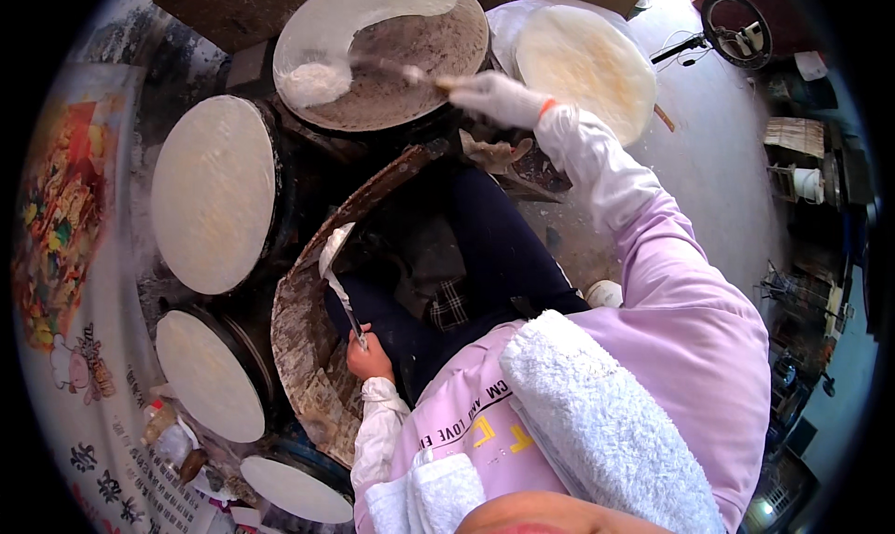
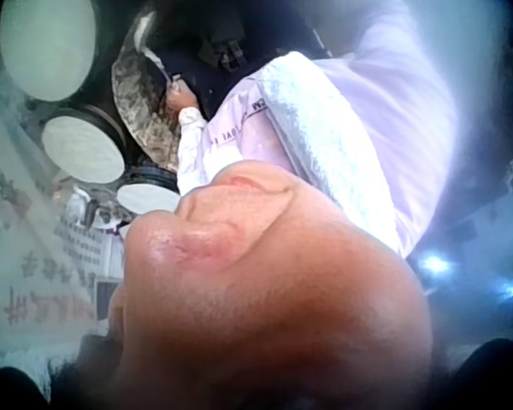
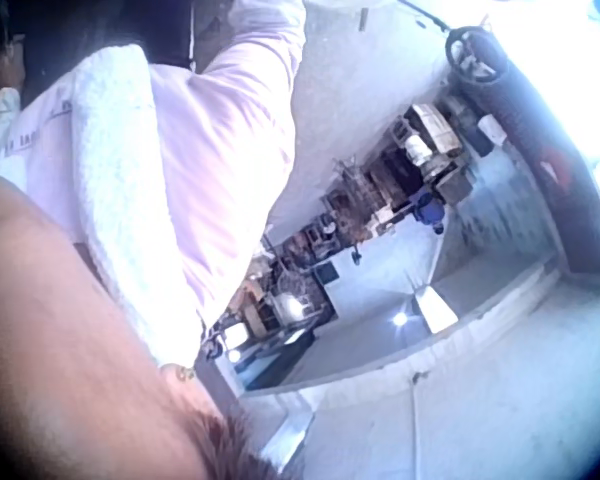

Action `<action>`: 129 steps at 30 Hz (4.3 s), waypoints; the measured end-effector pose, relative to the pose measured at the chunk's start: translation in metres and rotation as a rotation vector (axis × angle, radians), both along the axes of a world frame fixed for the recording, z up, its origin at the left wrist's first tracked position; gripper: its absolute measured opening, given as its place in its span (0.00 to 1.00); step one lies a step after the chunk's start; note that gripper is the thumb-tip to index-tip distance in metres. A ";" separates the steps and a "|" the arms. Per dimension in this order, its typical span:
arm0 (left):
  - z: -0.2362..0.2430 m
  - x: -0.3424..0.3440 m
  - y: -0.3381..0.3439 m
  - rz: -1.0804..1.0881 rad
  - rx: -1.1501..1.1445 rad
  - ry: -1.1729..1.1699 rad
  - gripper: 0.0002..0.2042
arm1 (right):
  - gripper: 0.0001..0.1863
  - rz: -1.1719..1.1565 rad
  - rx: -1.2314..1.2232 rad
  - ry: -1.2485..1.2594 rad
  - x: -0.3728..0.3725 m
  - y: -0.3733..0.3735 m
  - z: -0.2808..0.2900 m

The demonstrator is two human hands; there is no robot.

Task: The person scoops batter from a metal bowl and pours it onto a series of hot circular griddles. Using a wooden spreader, they spread the batter into thin, round crepes. The person flips the crepes to cook the other side and then removes the finished ones from the griddles.

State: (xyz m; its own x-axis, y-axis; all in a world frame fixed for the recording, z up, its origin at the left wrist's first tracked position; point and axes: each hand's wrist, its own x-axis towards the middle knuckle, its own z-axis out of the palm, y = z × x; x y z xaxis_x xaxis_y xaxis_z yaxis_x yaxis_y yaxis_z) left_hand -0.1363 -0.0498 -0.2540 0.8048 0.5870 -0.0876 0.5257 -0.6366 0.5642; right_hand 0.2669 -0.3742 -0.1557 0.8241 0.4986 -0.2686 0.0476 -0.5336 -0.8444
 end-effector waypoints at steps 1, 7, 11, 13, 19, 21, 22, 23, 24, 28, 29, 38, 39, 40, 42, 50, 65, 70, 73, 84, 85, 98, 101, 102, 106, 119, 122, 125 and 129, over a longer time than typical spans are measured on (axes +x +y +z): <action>-0.001 -0.001 0.001 -0.006 -0.015 -0.029 0.10 | 0.24 0.066 -0.015 0.092 -0.015 0.003 0.012; -0.004 -0.006 0.004 0.047 -0.028 -0.038 0.10 | 0.27 -0.199 0.273 0.453 -0.059 0.029 0.006; -0.003 -0.010 0.010 0.012 -0.072 -0.147 0.10 | 0.31 -0.156 0.575 0.518 -0.059 0.147 0.002; -0.004 -0.014 0.013 0.051 -0.100 -0.126 0.10 | 0.26 -0.323 0.723 0.661 -0.080 0.188 0.001; -0.010 -0.023 0.025 0.091 -0.155 -0.160 0.10 | 0.24 -0.755 0.590 0.641 -0.195 0.179 -0.030; -0.011 -0.029 0.027 0.097 -0.178 -0.164 0.11 | 0.23 -0.829 0.647 0.590 -0.177 0.204 -0.037; -0.013 -0.030 0.029 0.096 -0.182 -0.160 0.11 | 0.23 -0.754 0.625 0.524 -0.161 0.222 -0.041; -0.014 -0.030 0.029 0.088 -0.190 -0.155 0.11 | 0.23 -0.649 0.647 0.314 -0.142 0.241 -0.050; -0.013 -0.030 0.031 0.082 -0.196 -0.161 0.11 | 0.22 -0.582 0.627 0.152 -0.118 0.263 -0.063; -0.011 -0.027 0.033 0.085 -0.200 -0.169 0.11 | 0.21 -0.679 0.587 0.195 -0.071 0.314 -0.054; -0.011 -0.028 0.033 0.094 -0.196 -0.167 0.12 | 0.20 -0.767 0.618 0.352 -0.082 0.316 -0.044; -0.011 -0.038 0.036 0.057 -0.158 -0.219 0.11 | 0.16 -0.980 0.556 0.539 -0.168 0.186 -0.019; -0.013 -0.041 0.035 0.061 -0.155 -0.216 0.11 | 0.15 -1.014 0.625 0.548 -0.162 0.177 -0.020; -0.015 -0.043 0.035 0.063 -0.149 -0.214 0.11 | 0.13 -1.024 0.668 0.597 -0.158 0.183 -0.011; -0.015 -0.042 0.034 0.056 -0.144 -0.205 0.11 | 0.19 -0.786 0.603 0.526 -0.162 0.200 -0.011; -0.007 -0.030 0.023 0.056 -0.062 -0.184 0.12 | 0.24 -0.688 0.385 0.415 -0.179 0.149 -0.036; -0.009 -0.003 0.005 -0.056 -0.010 -0.169 0.11 | 0.21 -0.476 0.145 0.259 -0.162 0.012 0.000; -0.013 -0.001 0.006 -0.080 0.025 -0.141 0.11 | 0.19 -0.421 0.267 0.303 -0.105 -0.032 0.022; -0.008 0.007 -0.002 -0.076 0.037 -0.120 0.11 | 0.22 -0.237 0.213 0.402 -0.138 -0.019 0.016; -0.012 0.008 0.001 -0.098 0.066 -0.082 0.11 | 0.24 -0.297 0.178 0.298 -0.104 -0.080 0.008; -0.011 0.009 0.001 -0.108 0.063 -0.081 0.11 | 0.24 -0.236 0.192 0.338 -0.109 -0.078 0.006; -0.008 0.023 -0.004 -0.111 0.060 -0.019 0.11 | 0.22 -0.525 -0.345 -0.313 0.014 -0.041 -0.030; -0.006 0.017 -0.007 -0.055 0.065 0.008 0.11 | 0.28 -0.453 -0.395 -0.514 -0.040 -0.030 -0.036; -0.006 0.015 -0.006 -0.043 0.058 0.014 0.11 | 0.25 -0.483 -0.385 -0.477 -0.045 -0.027 -0.041; -0.007 0.016 -0.007 -0.040 0.072 0.018 0.10 | 0.21 -0.566 -0.349 -0.444 0.014 -0.019 -0.064; -0.008 0.018 -0.003 -0.100 0.038 -0.049 0.11 | 0.22 -0.492 -0.262 -0.259 -0.013 0.042 -0.016; -0.009 0.018 -0.003 -0.081 0.017 -0.084 0.10 | 0.24 -0.650 -0.173 -0.375 -0.007 -0.010 -0.033; -0.008 0.016 -0.002 -0.027 0.024 0.002 0.10 | 0.26 -0.627 -0.318 -0.330 -0.030 -0.028 -0.042; -0.011 0.009 0.002 -0.022 -0.012 -0.052 0.10 | 0.29 -0.539 -0.350 -0.227 -0.040 0.029 -0.012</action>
State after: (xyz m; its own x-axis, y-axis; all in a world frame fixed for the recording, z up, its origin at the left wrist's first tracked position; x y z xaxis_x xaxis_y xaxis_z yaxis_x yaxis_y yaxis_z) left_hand -0.1270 -0.0483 -0.2652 0.8211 0.5684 -0.0521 0.4815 -0.6406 0.5981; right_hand 0.2266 -0.3455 -0.1679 0.9881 -0.0820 -0.1302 -0.1456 -0.7725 -0.6181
